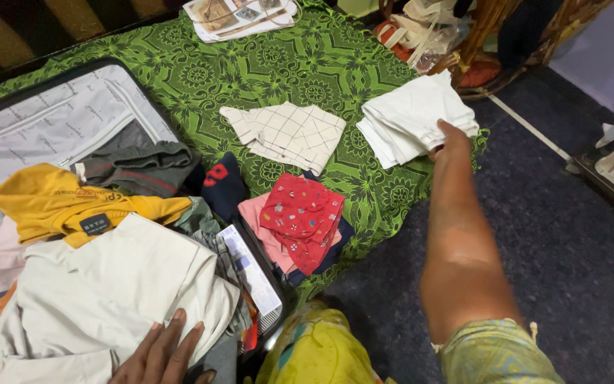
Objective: The person folds various garments including shirts, pants, and underwear on a green patterned bedspread. They smooth each item, fold it neatly, and place it into a stack beside an open suitcase.
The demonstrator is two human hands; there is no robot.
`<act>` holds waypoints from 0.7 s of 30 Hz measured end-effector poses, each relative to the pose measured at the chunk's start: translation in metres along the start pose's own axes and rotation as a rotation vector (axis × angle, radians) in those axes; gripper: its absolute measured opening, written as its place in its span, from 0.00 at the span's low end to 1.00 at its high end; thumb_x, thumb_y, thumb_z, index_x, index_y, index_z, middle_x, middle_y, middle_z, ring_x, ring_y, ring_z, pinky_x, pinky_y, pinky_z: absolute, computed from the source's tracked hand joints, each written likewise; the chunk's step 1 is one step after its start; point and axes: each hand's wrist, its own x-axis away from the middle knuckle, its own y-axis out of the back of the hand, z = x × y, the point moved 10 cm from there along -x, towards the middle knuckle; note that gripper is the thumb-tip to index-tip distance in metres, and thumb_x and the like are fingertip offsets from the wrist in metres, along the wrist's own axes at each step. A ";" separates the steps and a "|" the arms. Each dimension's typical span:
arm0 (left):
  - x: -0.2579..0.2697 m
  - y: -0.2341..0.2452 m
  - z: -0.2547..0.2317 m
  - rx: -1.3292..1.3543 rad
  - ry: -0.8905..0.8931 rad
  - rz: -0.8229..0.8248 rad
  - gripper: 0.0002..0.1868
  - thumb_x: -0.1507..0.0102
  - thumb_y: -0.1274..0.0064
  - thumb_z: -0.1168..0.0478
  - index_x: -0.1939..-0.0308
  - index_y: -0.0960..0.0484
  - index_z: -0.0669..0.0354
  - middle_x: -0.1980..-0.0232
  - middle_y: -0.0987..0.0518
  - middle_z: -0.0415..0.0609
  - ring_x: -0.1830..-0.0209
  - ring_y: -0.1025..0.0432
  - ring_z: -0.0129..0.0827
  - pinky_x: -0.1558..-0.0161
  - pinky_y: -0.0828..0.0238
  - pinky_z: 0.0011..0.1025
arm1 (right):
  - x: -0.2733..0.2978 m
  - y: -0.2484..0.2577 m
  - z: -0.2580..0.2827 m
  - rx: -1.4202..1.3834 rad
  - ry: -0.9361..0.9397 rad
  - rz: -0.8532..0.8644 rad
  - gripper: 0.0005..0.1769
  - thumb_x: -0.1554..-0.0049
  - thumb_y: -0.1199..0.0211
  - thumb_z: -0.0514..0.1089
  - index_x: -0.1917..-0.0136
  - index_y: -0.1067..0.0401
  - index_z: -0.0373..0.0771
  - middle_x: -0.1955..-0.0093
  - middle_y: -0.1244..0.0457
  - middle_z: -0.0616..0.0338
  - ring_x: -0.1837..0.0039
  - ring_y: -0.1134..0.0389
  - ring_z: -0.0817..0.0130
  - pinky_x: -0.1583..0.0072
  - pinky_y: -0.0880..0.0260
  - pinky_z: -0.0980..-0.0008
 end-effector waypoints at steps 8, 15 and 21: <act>-0.002 -0.002 0.000 -0.003 -0.005 0.006 0.36 0.46 0.50 0.31 0.41 0.21 0.46 0.41 0.21 0.57 0.46 0.24 0.51 0.46 0.26 0.45 | 0.043 -0.058 0.039 -0.133 0.012 0.099 0.27 0.48 0.35 0.32 0.35 0.34 0.29 0.42 0.31 0.41 0.44 0.24 0.44 0.45 0.23 0.45; 0.001 -0.005 0.000 -0.002 -0.028 -0.012 0.36 0.44 0.50 0.31 0.43 0.20 0.49 0.43 0.21 0.59 0.48 0.24 0.50 0.46 0.26 0.45 | 0.100 -0.134 0.045 -0.332 0.077 0.217 0.31 0.50 0.34 0.31 0.34 0.38 0.28 0.40 0.34 0.37 0.40 0.28 0.40 0.38 0.27 0.43; 0.004 -0.011 0.004 0.026 -0.079 -0.047 0.36 0.43 0.51 0.31 0.44 0.19 0.52 0.44 0.21 0.61 0.49 0.22 0.50 0.45 0.26 0.45 | 0.121 -0.205 -0.039 -0.427 -0.024 0.440 0.31 0.46 0.36 0.32 0.31 0.39 0.24 0.37 0.36 0.35 0.39 0.30 0.42 0.35 0.26 0.42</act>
